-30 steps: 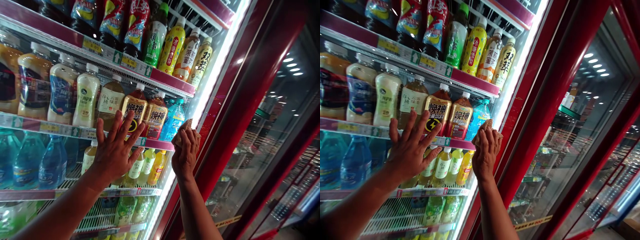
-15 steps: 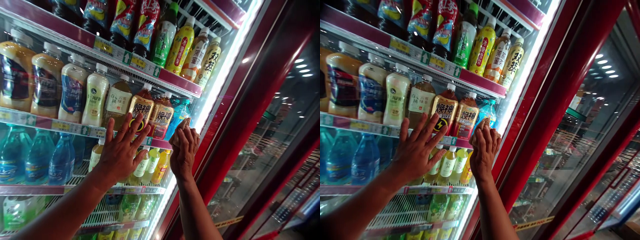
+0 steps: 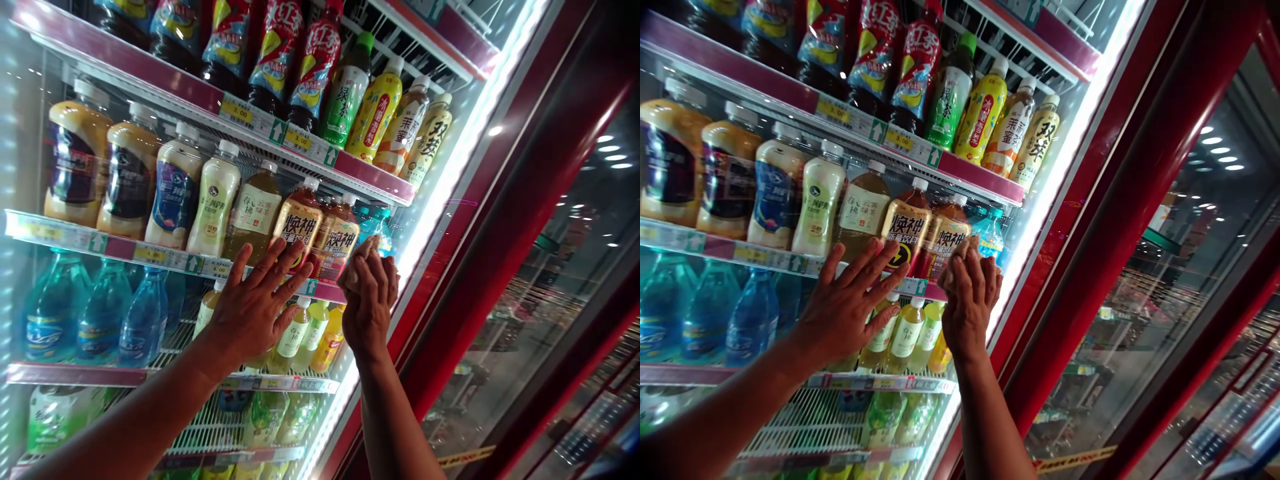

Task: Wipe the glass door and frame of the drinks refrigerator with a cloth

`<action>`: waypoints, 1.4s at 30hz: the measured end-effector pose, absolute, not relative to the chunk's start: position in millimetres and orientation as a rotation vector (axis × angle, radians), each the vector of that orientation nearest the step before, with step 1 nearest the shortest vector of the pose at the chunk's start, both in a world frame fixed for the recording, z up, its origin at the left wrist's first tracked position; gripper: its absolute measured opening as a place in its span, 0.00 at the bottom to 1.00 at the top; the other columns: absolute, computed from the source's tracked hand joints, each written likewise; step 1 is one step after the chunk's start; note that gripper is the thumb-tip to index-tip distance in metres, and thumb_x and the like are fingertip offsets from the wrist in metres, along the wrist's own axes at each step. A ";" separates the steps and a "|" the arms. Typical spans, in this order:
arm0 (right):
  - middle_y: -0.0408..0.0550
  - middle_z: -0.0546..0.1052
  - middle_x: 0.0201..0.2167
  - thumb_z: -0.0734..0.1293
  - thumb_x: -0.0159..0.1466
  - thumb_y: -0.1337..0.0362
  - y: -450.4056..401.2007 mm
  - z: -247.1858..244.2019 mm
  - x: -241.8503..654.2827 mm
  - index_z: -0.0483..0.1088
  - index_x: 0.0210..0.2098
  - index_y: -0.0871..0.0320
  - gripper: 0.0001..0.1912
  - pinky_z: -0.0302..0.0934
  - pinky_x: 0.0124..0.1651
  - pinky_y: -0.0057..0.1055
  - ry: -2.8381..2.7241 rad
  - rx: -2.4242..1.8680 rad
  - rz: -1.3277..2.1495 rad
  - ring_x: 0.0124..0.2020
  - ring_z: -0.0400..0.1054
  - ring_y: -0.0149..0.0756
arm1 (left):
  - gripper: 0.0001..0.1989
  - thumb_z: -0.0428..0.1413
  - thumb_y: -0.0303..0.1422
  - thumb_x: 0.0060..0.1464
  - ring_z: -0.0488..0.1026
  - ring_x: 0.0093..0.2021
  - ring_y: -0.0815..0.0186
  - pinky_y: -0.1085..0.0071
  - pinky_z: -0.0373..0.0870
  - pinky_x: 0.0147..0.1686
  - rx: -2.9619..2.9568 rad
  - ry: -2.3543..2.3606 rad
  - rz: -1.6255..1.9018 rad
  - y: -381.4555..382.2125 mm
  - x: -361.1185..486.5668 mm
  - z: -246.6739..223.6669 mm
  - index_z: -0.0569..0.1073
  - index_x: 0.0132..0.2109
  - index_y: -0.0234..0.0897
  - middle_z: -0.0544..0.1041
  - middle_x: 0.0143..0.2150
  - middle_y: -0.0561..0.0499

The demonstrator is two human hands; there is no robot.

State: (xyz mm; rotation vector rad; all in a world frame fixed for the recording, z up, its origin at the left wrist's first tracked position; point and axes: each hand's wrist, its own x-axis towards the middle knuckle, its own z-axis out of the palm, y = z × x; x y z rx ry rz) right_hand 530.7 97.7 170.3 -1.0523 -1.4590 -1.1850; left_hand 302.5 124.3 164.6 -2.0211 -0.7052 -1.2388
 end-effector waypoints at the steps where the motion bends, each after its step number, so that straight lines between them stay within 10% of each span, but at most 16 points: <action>1: 0.51 0.65 0.71 0.61 0.73 0.69 98.6 174.5 530.9 0.56 0.72 0.44 0.31 0.46 0.75 0.63 -1.435 -1.053 -1.172 0.78 0.46 0.48 | 0.33 0.52 0.44 0.66 0.46 0.79 0.57 0.51 0.21 0.75 -2.032 -0.722 -1.239 123.0 299.3 166.3 0.56 0.74 0.48 0.49 0.79 0.49; 6: 0.52 0.63 0.73 0.61 0.72 0.72 100.8 167.1 514.0 0.55 0.73 0.45 0.33 0.43 0.76 0.64 -1.434 -1.045 -1.126 0.78 0.44 0.48 | 0.36 0.56 0.53 0.61 0.36 0.79 0.43 0.43 0.26 0.75 -1.993 -0.873 -1.347 123.4 268.3 175.8 0.58 0.73 0.55 0.32 0.81 0.52; 14: 0.54 0.65 0.72 0.61 0.73 0.70 101.4 162.3 500.0 0.58 0.71 0.47 0.30 0.44 0.75 0.64 -1.517 -1.026 -1.143 0.78 0.45 0.48 | 0.44 0.61 0.48 0.58 0.38 0.79 0.40 0.35 0.32 0.74 -1.859 -0.915 -1.401 139.5 212.9 175.9 0.48 0.75 0.66 0.34 0.81 0.55; 42: 0.54 0.66 0.70 0.62 0.73 0.67 120.3 173.9 444.1 0.58 0.71 0.46 0.29 0.47 0.74 0.66 -1.404 -1.009 -1.165 0.76 0.52 0.50 | 0.46 0.58 0.51 0.60 0.35 0.80 0.45 0.39 0.24 0.74 -2.003 -0.780 -1.247 163.6 149.2 160.9 0.44 0.77 0.55 0.33 0.81 0.46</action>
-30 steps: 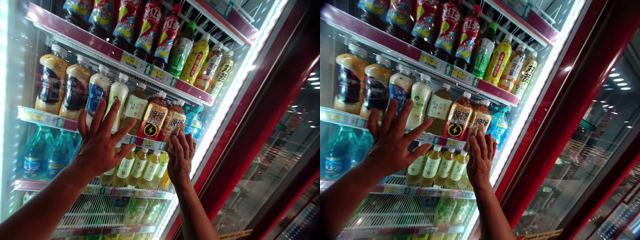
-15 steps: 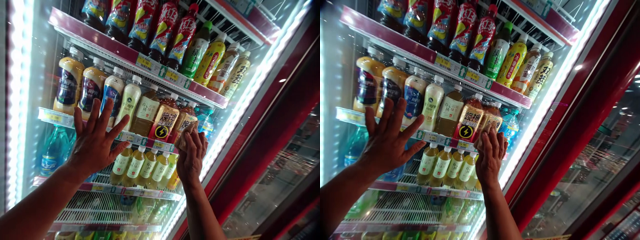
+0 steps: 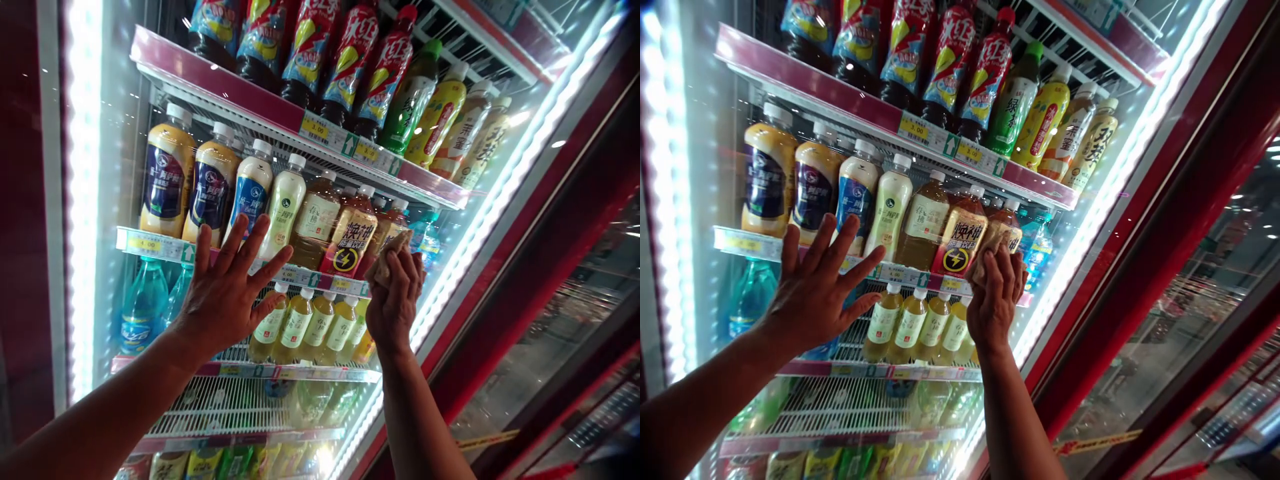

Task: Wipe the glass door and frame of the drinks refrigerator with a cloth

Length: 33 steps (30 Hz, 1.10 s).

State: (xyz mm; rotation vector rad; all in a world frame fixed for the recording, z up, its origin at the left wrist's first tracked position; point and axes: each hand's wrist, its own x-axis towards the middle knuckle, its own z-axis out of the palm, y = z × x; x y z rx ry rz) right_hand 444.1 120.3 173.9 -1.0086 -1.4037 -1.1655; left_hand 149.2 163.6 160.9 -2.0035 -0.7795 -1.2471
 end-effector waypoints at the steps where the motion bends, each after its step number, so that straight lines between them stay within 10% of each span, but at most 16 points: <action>1: 0.54 0.66 0.70 0.62 0.73 0.66 121.8 175.9 443.5 0.58 0.71 0.46 0.28 0.47 0.74 0.66 -1.376 -1.004 -1.164 0.75 0.53 0.50 | 0.45 0.58 0.50 0.60 0.35 0.80 0.46 0.40 0.24 0.74 -2.006 -0.765 -1.248 164.5 147.7 160.3 0.45 0.77 0.54 0.34 0.81 0.47; 33: 0.52 0.68 0.70 0.58 0.72 0.65 127.3 177.1 405.4 0.62 0.68 0.46 0.26 0.41 0.75 0.62 -1.470 -1.020 -1.112 0.76 0.50 0.47 | 0.44 0.56 0.48 0.63 0.36 0.80 0.50 0.41 0.30 0.75 -1.935 -0.794 -1.207 168.6 146.7 152.5 0.40 0.77 0.58 0.36 0.80 0.47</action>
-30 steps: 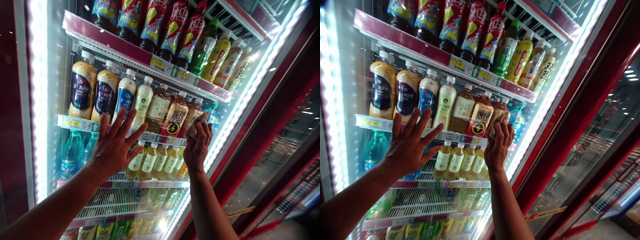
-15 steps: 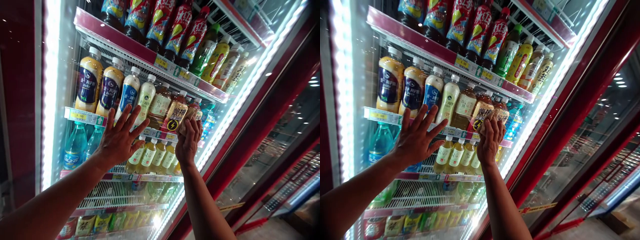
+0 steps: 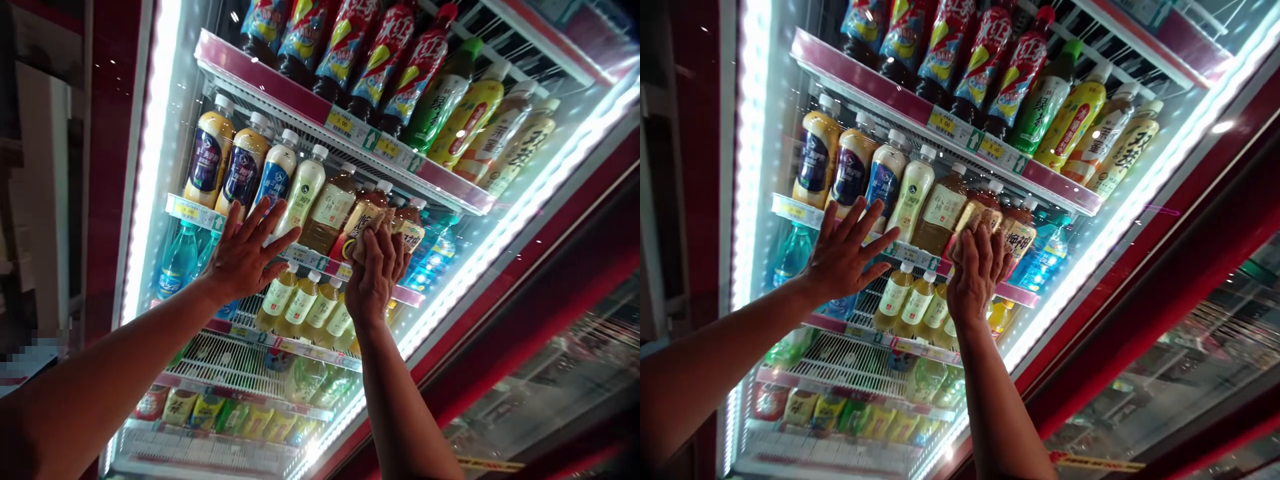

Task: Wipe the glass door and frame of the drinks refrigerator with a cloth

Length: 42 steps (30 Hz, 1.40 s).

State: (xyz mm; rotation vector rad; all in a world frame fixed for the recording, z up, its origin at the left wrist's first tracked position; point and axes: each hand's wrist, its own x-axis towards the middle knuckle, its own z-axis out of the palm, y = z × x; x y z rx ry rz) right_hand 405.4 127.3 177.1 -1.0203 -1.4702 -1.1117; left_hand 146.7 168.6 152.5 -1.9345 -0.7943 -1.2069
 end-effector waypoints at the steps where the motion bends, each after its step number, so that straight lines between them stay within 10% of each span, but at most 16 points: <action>1: 0.52 0.68 0.70 0.57 0.72 0.66 126.8 172.2 402.2 0.62 0.69 0.46 0.27 0.41 0.75 0.61 -1.508 -1.008 -1.112 0.77 0.49 0.46 | 0.44 0.56 0.48 0.63 0.36 0.80 0.50 0.41 0.30 0.75 -1.929 -0.798 -1.199 168.6 146.5 152.5 0.40 0.77 0.58 0.36 0.80 0.47; 25: 0.52 0.68 0.70 0.57 0.73 0.66 132.1 183.6 379.9 0.63 0.69 0.49 0.26 0.44 0.74 0.62 -1.489 -0.990 -1.106 0.77 0.49 0.48 | 0.37 0.57 0.45 0.63 0.37 0.80 0.52 0.44 0.34 0.76 -1.935 -0.740 -1.174 170.3 136.4 149.9 0.51 0.75 0.60 0.35 0.80 0.49; 42: 0.52 0.67 0.70 0.58 0.72 0.68 141.4 174.1 326.4 0.60 0.71 0.47 0.29 0.44 0.74 0.61 -1.498 -1.078 -1.098 0.77 0.47 0.47 | 0.27 0.55 0.37 0.64 0.48 0.78 0.57 0.48 0.42 0.75 -2.075 -0.605 -1.101 161.5 72.2 180.0 0.66 0.69 0.48 0.54 0.78 0.47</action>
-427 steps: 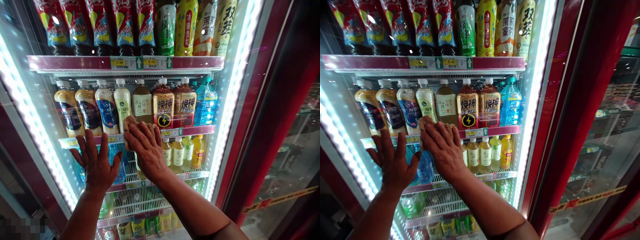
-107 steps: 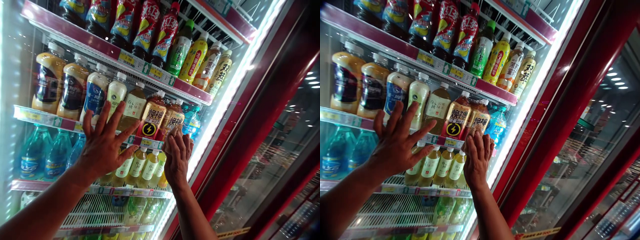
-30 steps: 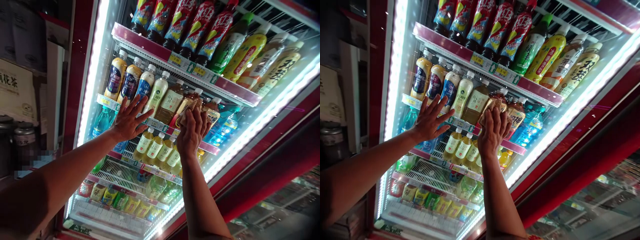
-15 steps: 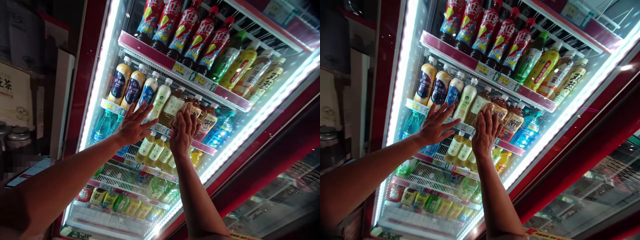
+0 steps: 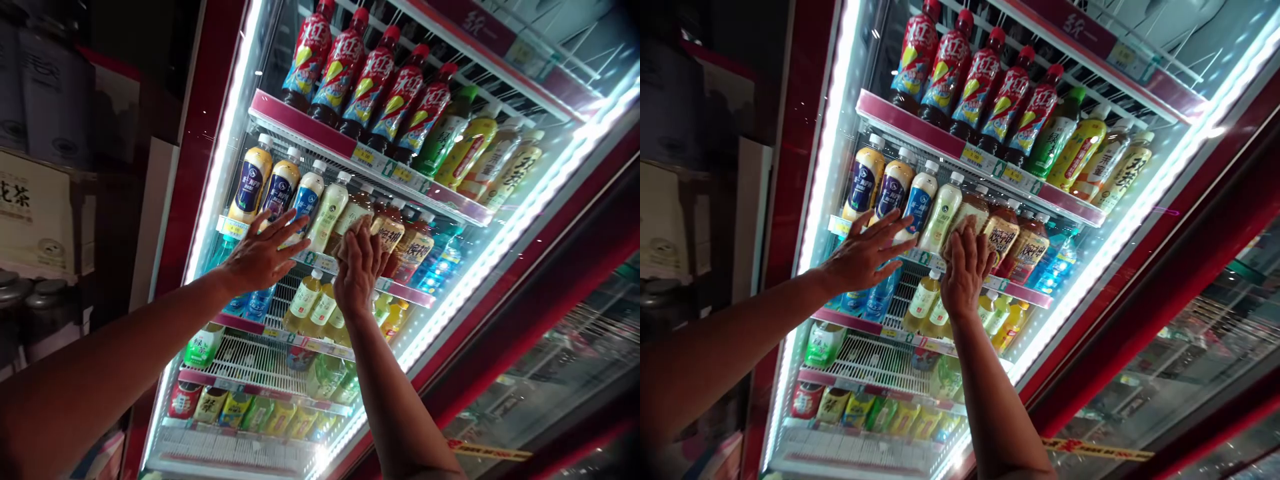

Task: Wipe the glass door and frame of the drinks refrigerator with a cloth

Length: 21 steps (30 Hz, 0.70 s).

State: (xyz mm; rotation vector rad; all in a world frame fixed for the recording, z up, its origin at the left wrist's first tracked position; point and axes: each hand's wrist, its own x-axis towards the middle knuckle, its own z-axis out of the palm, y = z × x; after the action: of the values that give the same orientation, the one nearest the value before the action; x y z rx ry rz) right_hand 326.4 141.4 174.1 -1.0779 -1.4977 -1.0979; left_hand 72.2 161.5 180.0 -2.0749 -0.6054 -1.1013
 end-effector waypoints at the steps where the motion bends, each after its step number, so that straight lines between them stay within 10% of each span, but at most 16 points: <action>1: 0.51 0.67 0.70 0.58 0.72 0.68 140.0 171.2 323.8 0.60 0.71 0.47 0.29 0.43 0.74 0.61 -1.533 -1.092 -1.100 0.77 0.46 0.47 | 0.27 0.55 0.38 0.64 0.47 0.79 0.56 0.45 0.40 0.75 -2.045 -0.627 -1.136 163.5 66.5 182.2 0.65 0.69 0.49 0.53 0.78 0.46; 10: 0.51 0.63 0.72 0.57 0.71 0.68 142.5 187.4 304.0 0.59 0.71 0.48 0.30 0.44 0.73 0.62 -1.467 -1.104 -1.069 0.77 0.46 0.49 | 0.36 0.53 0.43 0.65 0.31 0.79 0.45 0.26 0.26 0.69 -1.990 -0.868 -1.225 184.3 34.3 185.6 0.50 0.76 0.56 0.39 0.80 0.43; 21: 0.46 0.61 0.74 0.55 0.70 0.69 147.2 186.1 282.3 0.52 0.75 0.44 0.35 0.44 0.74 0.63 -1.502 -1.182 -1.100 0.77 0.46 0.51 | 0.36 0.54 0.44 0.64 0.31 0.79 0.45 0.31 0.19 0.70 -2.073 -0.901 -1.200 188.1 32.4 182.8 0.53 0.75 0.56 0.38 0.80 0.46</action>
State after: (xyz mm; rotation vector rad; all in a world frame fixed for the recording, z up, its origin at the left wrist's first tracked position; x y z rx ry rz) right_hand 282.3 147.2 186.1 -1.1824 -1.5020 -1.0996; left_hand 32.4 188.1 182.8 -2.0733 -0.9013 -1.2003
